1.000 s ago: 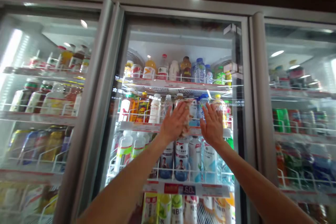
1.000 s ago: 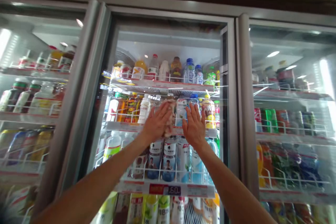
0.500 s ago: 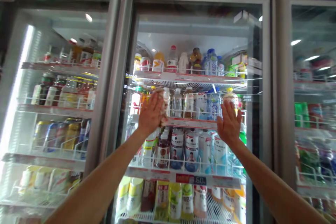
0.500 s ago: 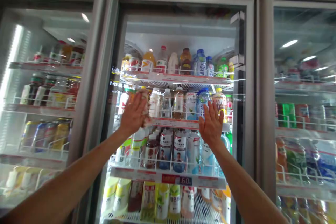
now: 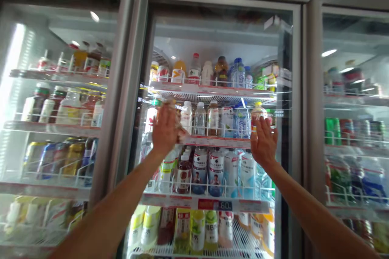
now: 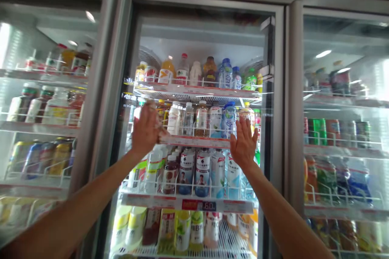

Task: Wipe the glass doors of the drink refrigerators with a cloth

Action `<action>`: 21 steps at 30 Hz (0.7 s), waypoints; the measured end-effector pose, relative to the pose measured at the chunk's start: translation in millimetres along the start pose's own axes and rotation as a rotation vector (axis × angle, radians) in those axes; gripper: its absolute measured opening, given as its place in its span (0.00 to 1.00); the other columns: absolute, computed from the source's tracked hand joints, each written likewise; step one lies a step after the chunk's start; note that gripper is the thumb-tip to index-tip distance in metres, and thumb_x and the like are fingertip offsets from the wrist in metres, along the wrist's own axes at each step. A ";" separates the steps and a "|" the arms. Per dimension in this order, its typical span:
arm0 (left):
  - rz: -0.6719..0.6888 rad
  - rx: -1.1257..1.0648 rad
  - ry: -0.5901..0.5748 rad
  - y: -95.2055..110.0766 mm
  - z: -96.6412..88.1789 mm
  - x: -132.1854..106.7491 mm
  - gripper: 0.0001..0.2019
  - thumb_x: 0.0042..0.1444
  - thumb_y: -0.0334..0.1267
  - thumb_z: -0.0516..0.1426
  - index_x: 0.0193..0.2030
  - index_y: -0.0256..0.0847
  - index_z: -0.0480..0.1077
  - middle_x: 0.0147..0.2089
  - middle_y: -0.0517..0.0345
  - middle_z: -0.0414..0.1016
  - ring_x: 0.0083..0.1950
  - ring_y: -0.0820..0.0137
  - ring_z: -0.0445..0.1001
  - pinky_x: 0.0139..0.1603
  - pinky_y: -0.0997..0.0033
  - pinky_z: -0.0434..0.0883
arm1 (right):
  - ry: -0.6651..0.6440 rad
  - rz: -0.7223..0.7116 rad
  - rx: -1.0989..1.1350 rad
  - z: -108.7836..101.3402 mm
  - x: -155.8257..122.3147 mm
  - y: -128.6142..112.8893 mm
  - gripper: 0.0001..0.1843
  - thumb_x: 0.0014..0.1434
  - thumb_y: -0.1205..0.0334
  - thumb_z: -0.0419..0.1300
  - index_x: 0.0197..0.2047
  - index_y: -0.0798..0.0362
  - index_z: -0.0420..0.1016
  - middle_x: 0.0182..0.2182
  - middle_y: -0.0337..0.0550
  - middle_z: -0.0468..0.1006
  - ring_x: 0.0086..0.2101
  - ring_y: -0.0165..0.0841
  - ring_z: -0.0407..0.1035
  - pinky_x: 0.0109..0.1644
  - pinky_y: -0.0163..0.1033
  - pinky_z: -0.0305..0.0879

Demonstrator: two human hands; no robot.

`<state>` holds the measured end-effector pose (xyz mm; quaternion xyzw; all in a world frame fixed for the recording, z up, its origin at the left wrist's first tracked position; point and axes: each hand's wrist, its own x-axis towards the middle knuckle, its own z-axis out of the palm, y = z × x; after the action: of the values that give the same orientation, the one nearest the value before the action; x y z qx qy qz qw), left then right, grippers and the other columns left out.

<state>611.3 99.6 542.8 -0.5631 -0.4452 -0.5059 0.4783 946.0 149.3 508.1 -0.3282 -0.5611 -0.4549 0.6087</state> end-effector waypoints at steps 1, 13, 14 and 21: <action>-0.138 0.008 0.058 -11.2 -2.2 4.8 0.27 0.57 0.38 0.48 0.64 0.35 0.54 0.69 0.38 0.45 0.71 0.54 0.43 0.66 0.41 0.49 | -0.004 0.014 -0.008 -3.1 -2.0 2.9 0.29 0.64 0.59 0.43 0.68 0.49 0.46 0.65 0.49 0.55 0.64 0.40 0.47 0.65 0.56 0.41; 0.000 0.005 -0.029 4.1 -1.7 13.0 0.26 0.56 0.36 0.48 0.63 0.35 0.56 0.69 0.40 0.48 0.70 0.56 0.45 0.67 0.44 0.47 | -0.080 -0.057 0.018 -13.6 -3.8 3.9 0.28 0.65 0.59 0.42 0.68 0.47 0.45 0.64 0.47 0.57 0.64 0.37 0.47 0.66 0.53 0.44; -0.139 0.023 0.031 -5.9 -3.9 16.0 0.27 0.56 0.37 0.48 0.64 0.34 0.54 0.69 0.38 0.46 0.71 0.54 0.43 0.66 0.42 0.47 | -0.070 -0.024 0.004 -15.1 -3.6 10.5 0.28 0.65 0.58 0.42 0.68 0.47 0.46 0.64 0.48 0.57 0.64 0.38 0.48 0.65 0.53 0.44; 0.360 -0.054 -0.132 59.2 16.5 13.1 0.25 0.56 0.35 0.49 0.62 0.38 0.57 0.69 0.46 0.50 0.71 0.60 0.44 0.67 0.50 0.50 | -0.062 -0.091 0.023 -12.6 -0.7 5.3 0.27 0.65 0.59 0.42 0.67 0.49 0.47 0.63 0.49 0.59 0.64 0.36 0.47 0.66 0.52 0.45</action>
<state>673.2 107.5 550.1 -0.6783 -0.3538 -0.3860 0.5155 955.8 139.9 506.0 -0.3094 -0.5991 -0.4654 0.5734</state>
